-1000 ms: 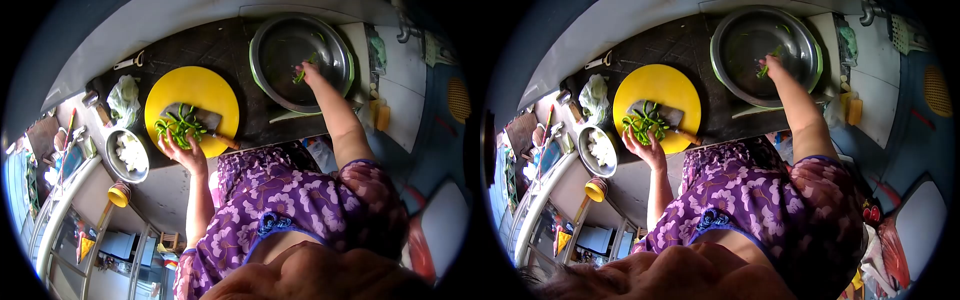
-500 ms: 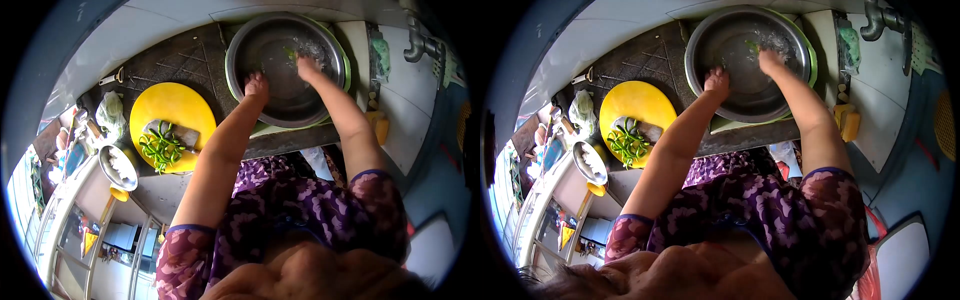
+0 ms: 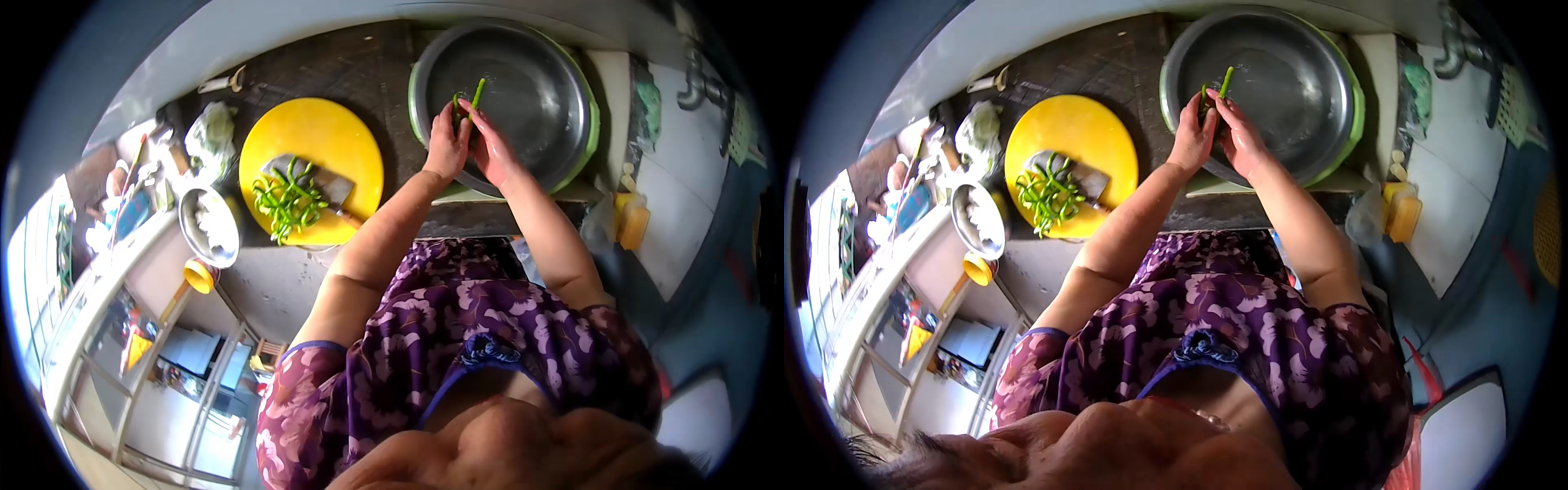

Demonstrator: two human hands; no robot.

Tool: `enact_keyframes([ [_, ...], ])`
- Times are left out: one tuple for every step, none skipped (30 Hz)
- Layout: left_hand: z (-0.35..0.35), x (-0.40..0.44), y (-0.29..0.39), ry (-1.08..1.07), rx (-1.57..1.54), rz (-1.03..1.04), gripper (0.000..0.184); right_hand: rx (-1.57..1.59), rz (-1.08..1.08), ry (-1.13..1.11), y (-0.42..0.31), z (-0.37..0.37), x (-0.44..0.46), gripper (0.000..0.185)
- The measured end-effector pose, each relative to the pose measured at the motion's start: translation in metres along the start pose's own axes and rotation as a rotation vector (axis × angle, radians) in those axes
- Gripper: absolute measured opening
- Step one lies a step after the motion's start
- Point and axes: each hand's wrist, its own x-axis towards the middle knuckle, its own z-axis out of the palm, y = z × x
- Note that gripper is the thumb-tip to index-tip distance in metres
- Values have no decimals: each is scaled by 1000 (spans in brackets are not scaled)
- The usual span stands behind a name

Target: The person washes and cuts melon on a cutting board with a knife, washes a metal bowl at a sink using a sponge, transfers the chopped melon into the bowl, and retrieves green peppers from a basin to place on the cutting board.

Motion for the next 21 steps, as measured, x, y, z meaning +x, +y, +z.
enact_keyframes([
  [-14, -8, 12, 83, 123, 20, 50, -13, -17, -33, 5, 18, -3, 38],
  [-29, -16, 19, 131, 155, -30, 52, 28, 51, -47, 12, 36, -7, 42],
  [-46, -24, 28, 189, 170, -33, 51, 88, 94, -104, 21, 49, -9, 42],
  [-66, -33, 29, 267, 230, 46, 51, 112, 153, -138, 29, 71, -14, 41],
  [-85, -41, 28, 339, 290, 130, 51, 133, 205, -169, 37, 94, -20, 41],
  [-108, -54, 24, 391, 174, 105, 48, 103, 215, -220, 55, 116, -22, 40],
  [-124, -65, 21, 460, 152, 120, 46, 72, 222, -268, 67, 134, -24, 40],
  [-144, -78, 18, 505, 229, 119, 43, 76, 306, -301, 87, 140, -20, 39],
  [-165, -91, 15, 548, 304, 117, 42, 98, 394, -318, 105, 150, -17, 46],
  [-183, -103, 9, 623, 301, 95, 41, 25, 366, -394, 115, 173, -24, 51],
  [-199, -115, 4, 695, 298, 72, 41, -45, 338, -467, 123, 195, -33, 57],
  [-214, -125, 1, 756, 210, 73, 39, -112, 377, -483, 125, 219, -43, 67],
  [-212, -126, -11, 807, 203, 74, 38, -171, 394, -508, 133, 207, -37, 67],
  [-224, -132, -19, 852, 244, 74, 38, -241, 385, -539, 142, 214, -38, 68],
  [-234, -137, -23, 897, 284, 73, 38, -311, 375, -569, 150, 220, -38, 68],
  [-236, -137, -28, 964, 285, 67, 37, -320, 353, -558, 154, 222, -41, 61],
  [-242, -136, -40, 999, 352, 63, 36, -388, 344, -552, 161, 219, -37, 58],
  [-247, -135, -53, 1018, 381, 51, 37, -457, 334, -546, 170, 214, -29, 56],
  [-255, -133, -61, 1034, 409, 38, 37, -525, 323, -540, 178, 211, -24, 53],
  [-262, -134, -70, 1014, 489, 5, 38, -753, 152, -473, 188, 208, -21, 47],
  [-264, -134, -78, 940, 565, -114, 41, -983, -38, -376, 196, 196, -17, 44],
])
